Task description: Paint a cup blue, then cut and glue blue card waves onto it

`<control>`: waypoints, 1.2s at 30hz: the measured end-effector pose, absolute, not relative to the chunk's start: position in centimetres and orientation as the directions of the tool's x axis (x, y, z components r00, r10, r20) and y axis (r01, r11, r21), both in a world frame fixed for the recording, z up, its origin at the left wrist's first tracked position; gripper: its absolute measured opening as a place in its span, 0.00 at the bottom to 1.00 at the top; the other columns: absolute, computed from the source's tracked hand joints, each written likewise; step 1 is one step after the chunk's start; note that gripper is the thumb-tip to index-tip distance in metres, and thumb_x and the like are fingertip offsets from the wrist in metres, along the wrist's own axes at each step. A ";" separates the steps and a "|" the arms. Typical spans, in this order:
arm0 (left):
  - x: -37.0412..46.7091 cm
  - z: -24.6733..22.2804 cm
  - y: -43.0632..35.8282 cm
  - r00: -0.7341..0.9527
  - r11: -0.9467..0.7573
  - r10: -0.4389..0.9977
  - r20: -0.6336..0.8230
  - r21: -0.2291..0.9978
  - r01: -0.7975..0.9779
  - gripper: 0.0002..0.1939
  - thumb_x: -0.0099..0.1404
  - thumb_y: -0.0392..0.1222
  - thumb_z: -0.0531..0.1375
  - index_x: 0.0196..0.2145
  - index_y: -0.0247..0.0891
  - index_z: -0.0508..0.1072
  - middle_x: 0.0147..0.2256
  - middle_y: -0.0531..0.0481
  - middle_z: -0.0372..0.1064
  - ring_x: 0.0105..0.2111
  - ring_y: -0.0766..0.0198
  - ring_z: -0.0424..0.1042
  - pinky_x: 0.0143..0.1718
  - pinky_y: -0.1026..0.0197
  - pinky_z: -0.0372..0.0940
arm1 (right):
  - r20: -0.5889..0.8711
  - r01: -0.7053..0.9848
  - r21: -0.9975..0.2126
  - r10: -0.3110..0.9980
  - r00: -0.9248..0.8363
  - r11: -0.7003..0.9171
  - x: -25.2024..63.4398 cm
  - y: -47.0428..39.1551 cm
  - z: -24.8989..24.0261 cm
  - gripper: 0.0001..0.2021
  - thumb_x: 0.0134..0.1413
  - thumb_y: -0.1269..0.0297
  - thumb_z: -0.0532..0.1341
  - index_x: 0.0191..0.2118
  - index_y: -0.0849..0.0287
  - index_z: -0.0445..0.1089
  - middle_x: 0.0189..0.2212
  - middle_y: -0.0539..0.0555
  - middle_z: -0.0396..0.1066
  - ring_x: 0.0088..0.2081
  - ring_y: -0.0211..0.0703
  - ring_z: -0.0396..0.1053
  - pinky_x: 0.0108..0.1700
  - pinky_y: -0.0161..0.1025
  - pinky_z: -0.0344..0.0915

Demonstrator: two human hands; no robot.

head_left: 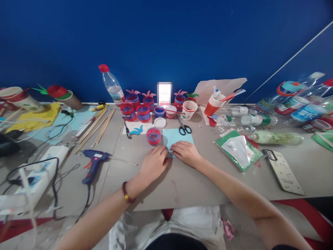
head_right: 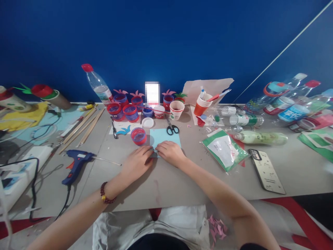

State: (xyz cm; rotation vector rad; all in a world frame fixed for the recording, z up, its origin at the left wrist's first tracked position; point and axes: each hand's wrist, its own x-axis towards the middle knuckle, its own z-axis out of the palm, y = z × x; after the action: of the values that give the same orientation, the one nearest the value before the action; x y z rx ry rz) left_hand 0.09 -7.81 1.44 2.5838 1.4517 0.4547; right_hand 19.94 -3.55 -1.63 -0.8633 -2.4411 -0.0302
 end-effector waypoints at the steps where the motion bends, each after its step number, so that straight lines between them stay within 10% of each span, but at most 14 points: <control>1: 0.1 1.3 -7.8 0.480 -0.520 0.854 0.202 0.282 0.806 0.10 0.64 0.34 0.57 0.44 0.38 0.71 0.49 0.44 0.71 0.50 0.55 0.69 0.51 0.53 0.66 | 0.504 0.585 -0.143 0.568 -0.651 0.798 19.9 -3.6 -1.6 0.09 0.63 0.68 0.56 0.39 0.58 0.73 0.37 0.55 0.78 0.40 0.44 0.73 0.41 0.40 0.67; 16: -0.2 1.2 -7.6 0.534 -0.566 0.824 0.188 0.257 0.783 0.09 0.64 0.34 0.57 0.44 0.38 0.69 0.49 0.44 0.70 0.53 0.53 0.67 0.50 0.51 0.66 | 0.468 0.618 -0.039 0.560 -0.683 0.785 19.8 -4.5 -1.2 0.09 0.64 0.70 0.55 0.38 0.60 0.73 0.40 0.57 0.77 0.42 0.44 0.73 0.40 0.39 0.67; 28: -0.5 1.3 -7.5 0.673 -0.667 0.727 0.135 0.370 0.646 0.16 0.63 0.40 0.56 0.49 0.36 0.67 0.60 0.40 0.63 0.61 0.53 0.61 0.62 0.48 0.57 | 0.388 0.473 -0.183 0.506 -0.770 0.862 22.4 -3.9 1.4 0.07 0.62 0.65 0.59 0.37 0.57 0.75 0.34 0.53 0.73 0.39 0.41 0.69 0.40 0.36 0.65; 36: -0.7 0.8 -6.5 0.692 -0.666 0.714 0.105 0.407 0.625 0.34 0.65 0.55 0.57 0.63 0.36 0.57 0.65 0.39 0.53 0.65 0.52 0.53 0.64 0.48 0.53 | 0.292 0.567 0.001 0.542 -0.788 0.824 21.4 -6.0 1.4 0.05 0.60 0.68 0.60 0.37 0.58 0.73 0.36 0.54 0.74 0.41 0.43 0.69 0.36 0.37 0.63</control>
State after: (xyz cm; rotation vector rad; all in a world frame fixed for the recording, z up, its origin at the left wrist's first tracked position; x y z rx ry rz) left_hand -0.72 -6.49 0.81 2.5640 1.0510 0.3654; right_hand 21.37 -5.98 1.37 -0.8480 -2.7278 -0.1277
